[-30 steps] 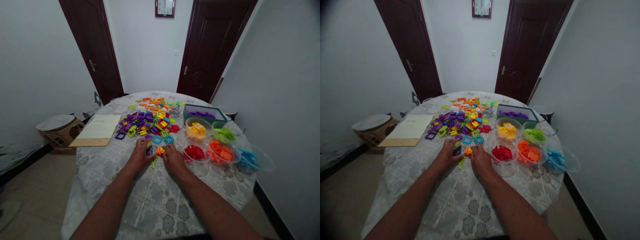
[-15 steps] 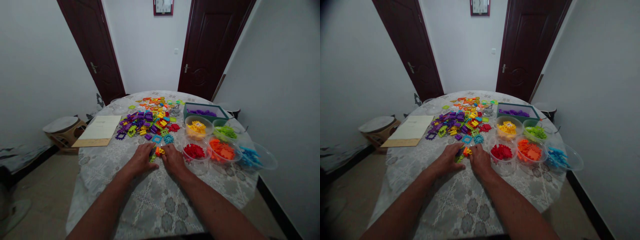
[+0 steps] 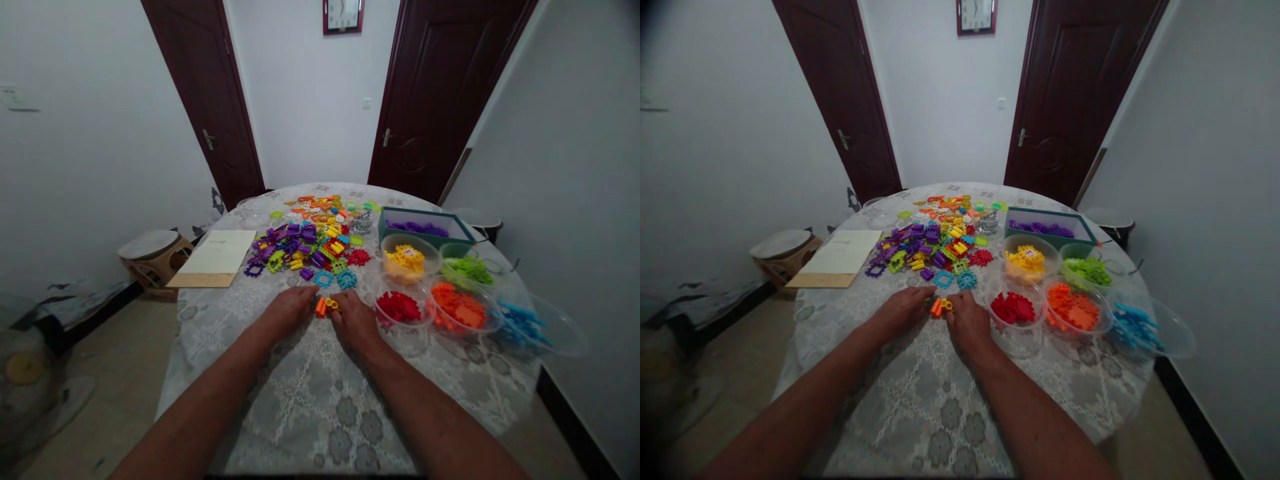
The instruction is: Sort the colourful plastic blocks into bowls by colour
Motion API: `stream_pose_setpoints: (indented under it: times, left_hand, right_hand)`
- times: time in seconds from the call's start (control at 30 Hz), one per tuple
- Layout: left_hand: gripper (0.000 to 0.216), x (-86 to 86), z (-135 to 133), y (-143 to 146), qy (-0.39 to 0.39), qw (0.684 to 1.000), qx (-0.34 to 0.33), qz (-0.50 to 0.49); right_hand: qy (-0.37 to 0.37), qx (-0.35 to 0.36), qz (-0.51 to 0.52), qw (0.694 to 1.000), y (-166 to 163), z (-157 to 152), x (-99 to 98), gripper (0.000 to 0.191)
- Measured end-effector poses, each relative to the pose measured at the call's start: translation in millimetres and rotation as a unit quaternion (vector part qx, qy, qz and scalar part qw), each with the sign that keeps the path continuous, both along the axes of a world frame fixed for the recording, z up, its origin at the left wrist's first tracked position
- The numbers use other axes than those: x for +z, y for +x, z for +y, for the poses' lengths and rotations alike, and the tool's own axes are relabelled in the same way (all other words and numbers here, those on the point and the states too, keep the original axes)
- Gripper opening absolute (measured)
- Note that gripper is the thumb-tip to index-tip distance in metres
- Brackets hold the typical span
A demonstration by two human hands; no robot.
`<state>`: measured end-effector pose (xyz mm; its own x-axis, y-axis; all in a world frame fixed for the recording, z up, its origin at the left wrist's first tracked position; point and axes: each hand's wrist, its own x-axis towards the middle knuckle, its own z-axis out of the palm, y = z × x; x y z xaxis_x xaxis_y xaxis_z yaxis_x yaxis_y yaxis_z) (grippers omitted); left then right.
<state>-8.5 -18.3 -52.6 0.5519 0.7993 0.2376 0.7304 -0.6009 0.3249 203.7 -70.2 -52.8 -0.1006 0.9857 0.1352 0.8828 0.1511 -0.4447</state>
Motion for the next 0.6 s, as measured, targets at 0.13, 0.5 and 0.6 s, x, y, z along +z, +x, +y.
stream_pose_setpoints:
  times: [0.13,0.5,0.6]
  left_hand:
    - [0.047,-12.9,-1,0,0.024,0.998,-0.022,-0.061]
    - [0.055,-12.0,-18,4,-0.026,0.991,-0.016,-0.134]
    - [0.086,-7.9,-22,6,-0.04,0.993,-0.029,-0.107]
  right_hand:
    - [-0.01,0.002,-0.006,1.0,-2,0,0.9,0.026]
    - [-0.008,0.007,0.014,1.0,-1,1,-0.4,0.024]
    - [-0.008,0.01,0.035,0.999,0,1,0.2,0.024]
